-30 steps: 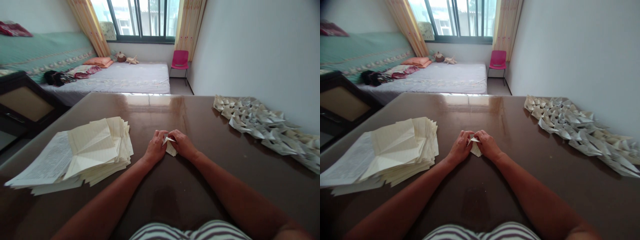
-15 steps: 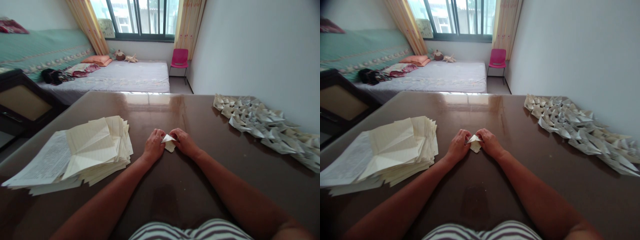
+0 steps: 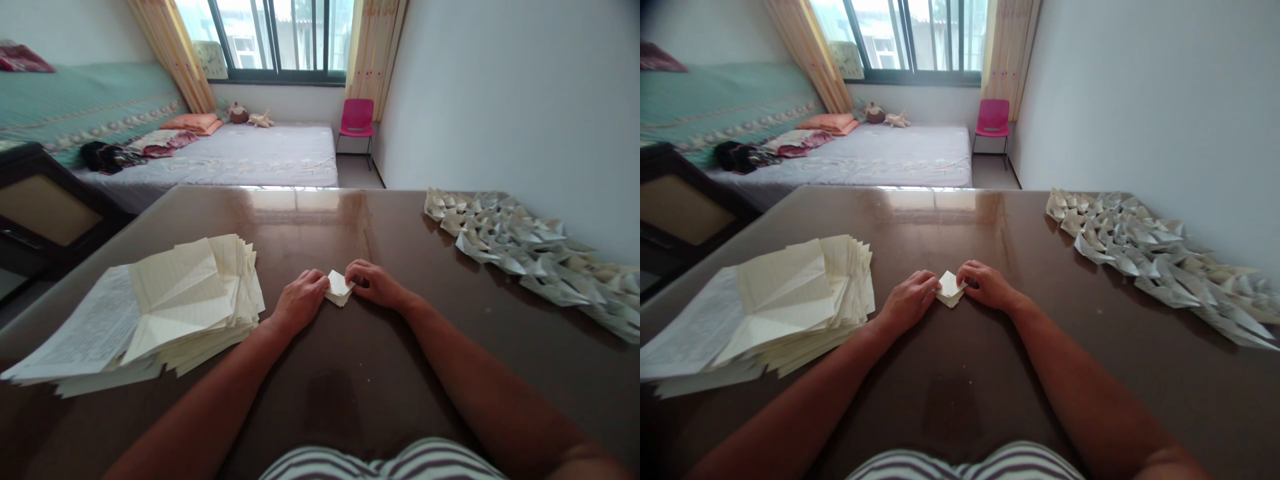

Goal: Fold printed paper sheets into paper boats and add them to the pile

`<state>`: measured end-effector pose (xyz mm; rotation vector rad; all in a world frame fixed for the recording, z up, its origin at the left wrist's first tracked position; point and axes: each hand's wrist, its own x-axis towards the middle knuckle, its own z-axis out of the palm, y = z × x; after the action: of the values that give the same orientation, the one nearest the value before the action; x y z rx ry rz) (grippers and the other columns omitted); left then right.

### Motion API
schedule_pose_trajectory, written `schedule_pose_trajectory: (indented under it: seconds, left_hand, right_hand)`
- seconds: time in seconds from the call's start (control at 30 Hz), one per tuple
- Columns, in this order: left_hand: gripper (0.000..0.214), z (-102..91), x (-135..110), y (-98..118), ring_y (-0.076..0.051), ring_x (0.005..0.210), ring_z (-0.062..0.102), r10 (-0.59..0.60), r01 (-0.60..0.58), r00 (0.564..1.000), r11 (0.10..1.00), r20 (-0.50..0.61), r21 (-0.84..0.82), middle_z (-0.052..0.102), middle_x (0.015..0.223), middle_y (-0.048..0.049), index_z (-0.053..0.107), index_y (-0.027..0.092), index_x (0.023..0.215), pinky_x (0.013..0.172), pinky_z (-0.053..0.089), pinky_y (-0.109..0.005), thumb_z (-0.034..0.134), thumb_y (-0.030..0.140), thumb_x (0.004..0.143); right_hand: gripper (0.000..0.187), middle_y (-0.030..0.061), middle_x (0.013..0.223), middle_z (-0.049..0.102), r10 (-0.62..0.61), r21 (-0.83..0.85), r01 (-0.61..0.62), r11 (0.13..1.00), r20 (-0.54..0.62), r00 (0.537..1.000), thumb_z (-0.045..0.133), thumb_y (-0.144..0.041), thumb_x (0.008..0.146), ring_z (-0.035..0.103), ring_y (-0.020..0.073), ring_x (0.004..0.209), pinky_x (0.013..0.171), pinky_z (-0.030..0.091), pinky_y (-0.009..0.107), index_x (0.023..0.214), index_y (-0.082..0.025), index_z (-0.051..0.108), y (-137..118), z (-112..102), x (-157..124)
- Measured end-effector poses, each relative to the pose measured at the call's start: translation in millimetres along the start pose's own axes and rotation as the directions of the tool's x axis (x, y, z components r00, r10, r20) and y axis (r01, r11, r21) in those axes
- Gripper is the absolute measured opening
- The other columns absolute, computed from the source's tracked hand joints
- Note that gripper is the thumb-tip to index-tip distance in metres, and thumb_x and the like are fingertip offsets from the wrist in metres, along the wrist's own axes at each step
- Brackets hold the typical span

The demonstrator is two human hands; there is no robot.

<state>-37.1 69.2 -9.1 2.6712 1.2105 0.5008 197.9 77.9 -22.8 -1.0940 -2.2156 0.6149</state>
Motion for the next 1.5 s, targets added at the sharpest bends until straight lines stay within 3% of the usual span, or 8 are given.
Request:
schedule_pose_trajectory:
  seconds: [0.27, 0.43, 0.53, 0.63, 0.8, 1.0, 1.2, 1.5]
  left_hand:
    - [0.02, -4.5, -5.3, -3.0, -0.019, 0.099, 0.053, 0.099, -0.1, 0.995, 0.992, 0.021, 0.08, 0.065, 0.103, -0.0054, 0.065, 0.021, 0.094, 0.086, 0.048, -0.032, 0.045, 0.02, 0.094]
    - [0.021, -9.6, -7.2, 1.7, -0.025, 0.102, 0.051, 0.054, -0.067, 0.995, 0.986, 0.087, 0.154, 0.064, 0.1, -0.0093, 0.065, 0.019, 0.103, 0.083, 0.049, -0.037, 0.05, 0.016, 0.09]
    - [0.026, -8.4, -7.7, 8.0, -0.026, 0.11, 0.049, 0.041, -0.048, 0.998, 0.986, 0.042, 0.158, 0.061, 0.109, -0.0128, 0.063, 0.015, 0.109, 0.089, 0.048, -0.04, 0.046, 0.012, 0.089]
    - [0.035, -4.8, -8.6, 13.8, -0.025, 0.117, 0.046, 0.126, -0.126, 0.992, 0.985, 0.007, 0.117, 0.057, 0.121, -0.0125, 0.056, 0.016, 0.122, 0.097, 0.045, -0.04, 0.043, 0.011, 0.09]
    - [0.032, -4.6, -11.0, 14.1, -0.02, 0.112, 0.051, 0.228, -0.231, 0.966, 0.973, 0.12, 0.013, 0.061, 0.113, -0.0075, 0.06, 0.019, 0.118, 0.096, 0.048, -0.033, 0.042, 0.013, 0.092]
    - [0.03, -10.8, -9.9, 13.0, -0.021, 0.112, 0.051, 0.212, -0.215, 0.968, 0.977, 0.135, 0.005, 0.062, 0.112, -0.0076, 0.061, 0.023, 0.117, 0.097, 0.047, -0.037, 0.047, 0.017, 0.091]
    - [0.028, -6.4, -9.5, 13.7, -0.021, 0.11, 0.051, 0.216, -0.223, 0.967, 0.974, 0.133, 0.042, 0.062, 0.11, -0.0085, 0.06, 0.019, 0.115, 0.098, 0.046, -0.036, 0.043, 0.018, 0.094]
    - [0.024, -1.6, -5.7, 5.4, -0.019, 0.101, 0.054, 0.248, -0.259, 0.963, 0.958, 0.104, 0.121, 0.063, 0.106, -0.0057, 0.059, 0.022, 0.111, 0.085, 0.048, -0.03, 0.043, 0.031, 0.096]
  right_hand:
    - [0.018, 0.0038, 0.099, 0.068, -0.123, 0.069, 0.115, 0.991, 0.121, 0.985, 0.062, -0.017, 0.082, 0.061, 0.0156, 0.093, 0.087, 0.048, 0.032, 0.093, -0.025, 0.074, 3.6, -14.3, 0.1]
    - [0.025, 0.004, 0.103, 0.067, -0.134, 0.044, 0.128, 0.991, 0.186, 0.973, 0.063, -0.016, 0.081, 0.059, 0.0165, 0.097, 0.092, 0.047, 0.035, 0.1, -0.028, 0.074, 2.8, -17.7, -0.7]
    - [0.025, 0.0041, 0.103, 0.065, -0.134, 0.046, 0.127, 0.991, 0.202, 0.97, 0.064, -0.016, 0.081, 0.058, 0.017, 0.099, 0.092, 0.047, 0.036, 0.1, -0.029, 0.074, 1.7, -18.0, -0.9]
    - [0.025, 0.0042, 0.103, 0.065, -0.133, 0.041, 0.127, 0.991, 0.194, 0.972, 0.064, -0.017, 0.081, 0.058, 0.0172, 0.099, 0.093, 0.046, 0.036, 0.1, -0.029, 0.074, 1.1, -17.5, -1.3]
    - [0.024, 0.004, 0.099, 0.066, -0.134, 0.009, 0.134, 0.991, 0.164, 0.977, 0.063, -0.014, 0.08, 0.059, 0.0167, 0.095, 0.09, 0.048, 0.034, 0.097, -0.027, 0.074, -1.4, -16.0, -1.3]
    - [0.026, 0.0069, 0.098, 0.066, -0.091, -0.015, 0.09, 0.996, -0.079, 0.993, 0.052, -0.018, 0.09, 0.059, 0.0171, 0.092, 0.085, 0.05, 0.034, 0.107, -0.025, 0.071, -9.2, -4.2, 1.7]
    - [0.023, 0.0057, 0.097, 0.065, -0.114, -0.083, 0.118, 0.99, 0.055, 0.992, 0.054, -0.025, 0.092, 0.056, 0.0174, 0.092, 0.086, 0.048, 0.034, 0.106, -0.028, 0.072, 0.4, 2.6, 1.5]
    - [0.019, 0.0055, 0.097, 0.068, -0.056, 0.005, 0.055, 0.998, 0.056, 0.997, 0.057, -0.025, 0.09, 0.058, 0.0173, 0.092, 0.088, 0.047, 0.035, 0.097, -0.025, 0.074, 11.1, -9.5, -0.9]
